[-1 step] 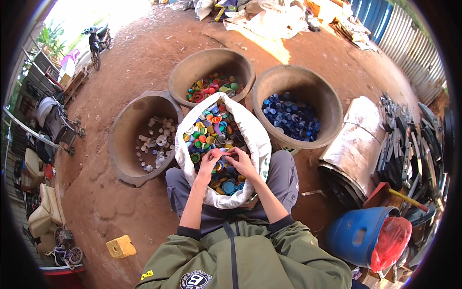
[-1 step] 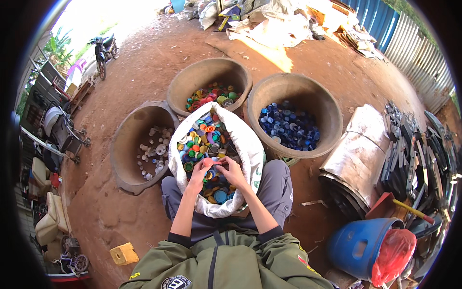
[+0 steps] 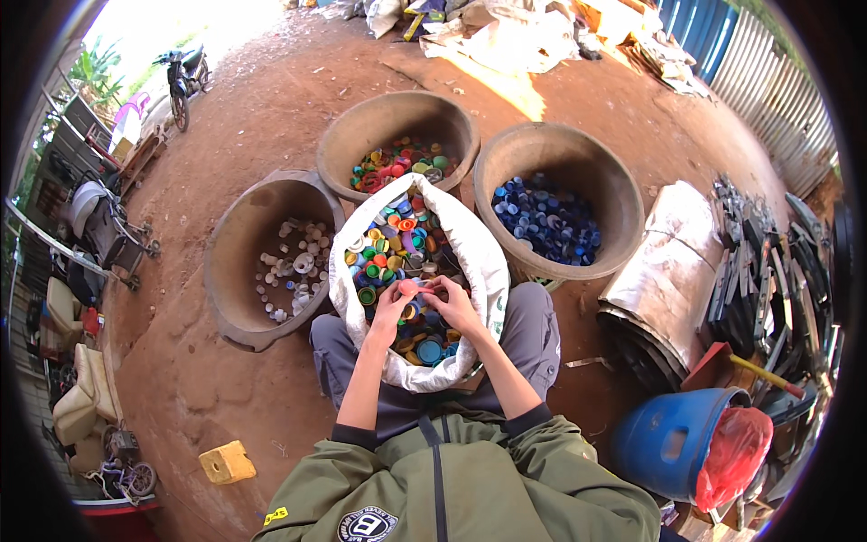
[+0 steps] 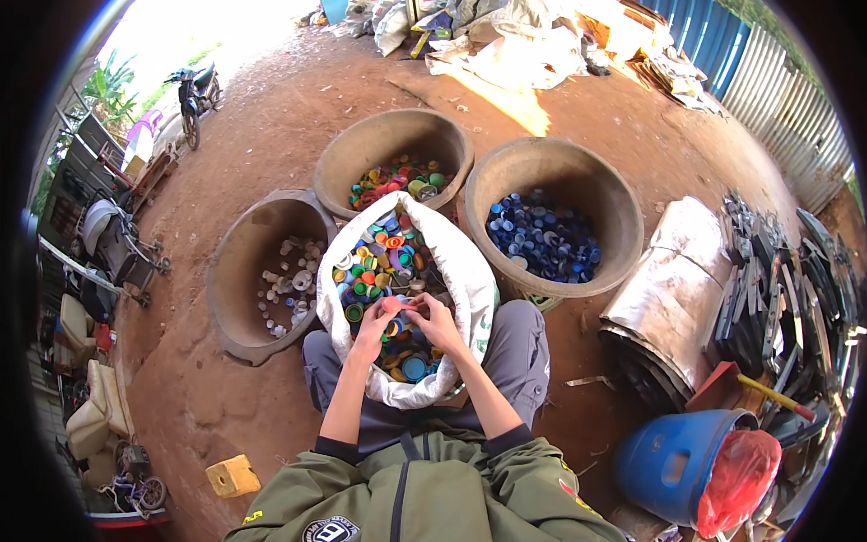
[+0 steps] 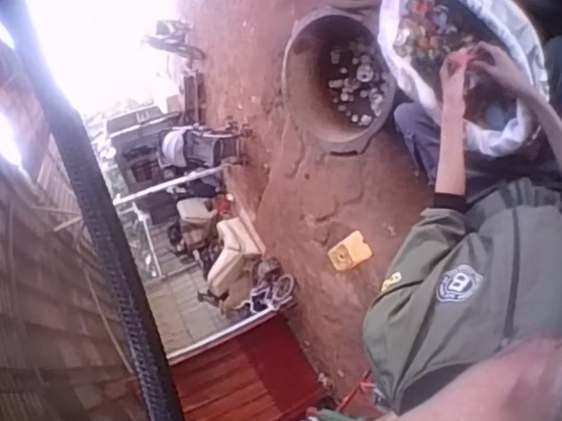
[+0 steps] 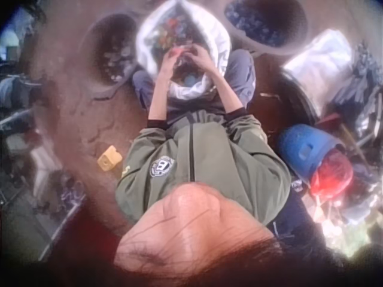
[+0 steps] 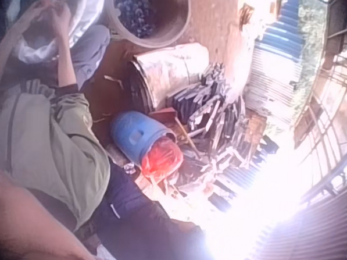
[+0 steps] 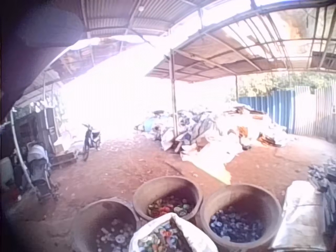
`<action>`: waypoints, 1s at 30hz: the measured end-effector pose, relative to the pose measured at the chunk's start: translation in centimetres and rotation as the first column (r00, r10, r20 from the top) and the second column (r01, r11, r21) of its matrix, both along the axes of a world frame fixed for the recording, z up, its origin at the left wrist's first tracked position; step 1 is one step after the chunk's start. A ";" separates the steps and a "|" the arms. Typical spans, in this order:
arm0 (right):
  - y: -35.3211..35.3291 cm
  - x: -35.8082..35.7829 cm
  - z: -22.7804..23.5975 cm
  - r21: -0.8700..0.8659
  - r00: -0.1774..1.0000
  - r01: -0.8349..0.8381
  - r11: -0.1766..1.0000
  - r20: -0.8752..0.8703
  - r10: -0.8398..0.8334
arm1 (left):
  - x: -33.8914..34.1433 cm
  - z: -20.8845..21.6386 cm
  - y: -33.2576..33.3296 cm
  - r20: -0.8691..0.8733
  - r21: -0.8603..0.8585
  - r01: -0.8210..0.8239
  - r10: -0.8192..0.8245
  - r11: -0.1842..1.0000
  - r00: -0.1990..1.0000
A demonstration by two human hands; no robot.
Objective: The person sorts plastic bottle caps from a white sack into three separate large circular containers based on color, picking up and moving the caps by hand.
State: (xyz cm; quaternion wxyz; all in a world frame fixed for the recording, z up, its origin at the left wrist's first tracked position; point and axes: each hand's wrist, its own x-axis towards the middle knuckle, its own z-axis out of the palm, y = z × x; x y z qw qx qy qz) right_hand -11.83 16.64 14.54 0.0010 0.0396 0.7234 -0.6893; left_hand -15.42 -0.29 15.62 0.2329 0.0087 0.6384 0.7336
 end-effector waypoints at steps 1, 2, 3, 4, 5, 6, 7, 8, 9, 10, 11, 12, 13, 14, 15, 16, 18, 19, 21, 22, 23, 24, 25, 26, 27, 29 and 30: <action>-0.1 -0.1 -0.2 -0.007 1.000 0.013 1.000 -0.017 -0.013 | -0.1 0.0 0.0 0.047 0.037 -0.017 0.016 0.999 0.999; -0.4 -0.1 0.0 -0.015 0.999 0.023 1.000 -0.031 -0.024 | -0.1 0.2 -0.1 0.097 0.072 -0.038 0.031 0.997 0.995; -0.4 -0.1 0.2 -0.044 1.000 0.021 0.999 -0.009 -0.021 | -0.1 0.3 -0.2 0.147 0.105 -0.061 0.046 0.993 0.988; -0.2 -0.1 0.4 -0.074 1.000 0.018 0.997 0.013 -0.017 | -0.2 0.5 -0.3 0.223 0.157 -0.076 0.040 0.985 0.974; 0.0 0.0 0.9 -0.103 0.999 0.019 0.995 0.035 -0.015 | -0.1 1.3 -0.2 0.297 0.207 -0.092 0.027 0.974 0.955; 0.0 0.3 2.0 -0.214 0.995 0.040 0.976 0.094 -0.021 | -0.1 1.8 -0.2 0.369 0.256 -0.112 0.010 0.960 0.929; 0.1 0.3 1.7 -0.290 0.992 0.055 0.955 0.126 -0.019 | -0.1 1.5 -0.6 0.418 0.326 -0.112 -0.037 0.939 0.908; 0.3 0.3 1.6 -0.362 0.988 0.070 0.929 0.156 -0.014 | 0.0 1.5 -0.6 0.451 0.331 -0.177 0.010 0.927 0.892; 0.3 0.3 1.5 -0.407 0.982 0.088 0.909 0.186 -0.012 | 0.1 1.5 -0.4 0.484 0.334 -0.242 0.054 0.911 0.873; 0.3 0.4 1.3 -0.451 0.976 0.109 0.886 0.217 -0.010 | 0.1 1.5 -0.3 0.518 0.334 -0.305 0.097 0.892 0.850; 0.2 0.4 1.4 -0.492 0.969 0.128 0.861 0.246 -0.004 | 0.1 1.7 -0.4 0.526 0.358 -0.335 0.109 0.872 0.843; 0.1 0.4 1.5 -0.534 0.965 0.147 0.833 0.261 -0.003 | 0.0 1.2 -0.6 0.542 0.415 -0.346 0.077 0.841 0.837; -0.1 0.5 1.6 -0.574 0.961 0.167 0.802 0.276 -0.003 | -0.3 0.3 -1.0 0.555 0.470 -0.356 0.043 0.807 0.831; -0.1 0.5 1.6 -0.611 0.957 0.187 0.769 0.290 -0.002 | -0.4 0.1 -1.1 0.564 0.525 -0.365 0.008 0.769 0.826; -0.3 0.5 1.6 -0.558 0.958 0.184 0.809 0.285 -0.022 | -0.4 -0.2 -1.1 0.574 0.565 -0.371 -0.028 0.737 0.819; -0.4 0.6 1.7 -0.502 0.960 0.182 0.845 0.278 -0.041 | -0.4 -0.5 -1.1 0.581 0.603 -0.377 -0.064 0.703 0.811; -0.3 0.4 1.7 -0.399 0.967 0.173 0.901 0.240 -0.079 | -0.6 0.1 -0.7 0.594 0.646 -0.400 -0.099 0.650 0.798; -0.2 0.3 1.7 -0.353 0.973 0.166 0.921 0.213 -0.094 | -0.6 0.4 -0.6 0.605 0.650 -0.421 -0.096 0.633 0.790; -0.2 0.4 2.3 -0.215 0.977 0.184 0.959 0.149 -0.154 | -0.5 0.8 -0.6 0.601 0.662 -0.436 -0.083 0.610 0.795; 0.1 0.5 2.6 -0.026 0.975 0.206 0.978 0.088 -0.203 | -0.4 1.1 -0.8 0.586 0.672 -0.442 -0.063 0.594 0.808; 0.3 0.8 3.7 0.163 0.971 0.233 0.959 0.018 -0.238 | -0.4 1.4 -0.8 0.579 0.671 -0.450 -0.037 0.589 0.815; 0.4 1.0 4.3 0.343 0.964 0.263 0.902 -0.058 -0.260 | -0.4 1.7 -0.9 0.571 0.670 -0.459 -0.011 0.584 0.821; 0.4 0.7 3.9 0.270 0.920 0.380 0.885 -0.214 -0.330 | -0.6 2.0 -1.2 0.493 0.709 -0.390 -0.016 0.588 0.870; 0.5 0.9 4.2 0.275 0.915 0.390 0.879 -0.226 -0.335 | -0.6 2.4 -1.4 0.467 0.652 -0.366 0.028 0.664 0.884; 0.8 1.0 4.6 0.279 0.910 0.399 0.873 -0.237 -0.340 | -0.6 2.8 -1.6 0.437 0.588 -0.343 0.069 0.733 0.897; 1.3 1.3 5.8 0.341 0.903 0.418 0.842 -0.253 -0.346 | -0.8 3.6 -1.7 0.404 0.346 -0.347 0.195 0.872 0.894; 1.2 1.5 5.8 0.224 0.913 0.398 0.890 -0.188 -0.361 | -0.7 3.6 -1.9 0.348 0.282 -0.297 0.191 0.912 0.918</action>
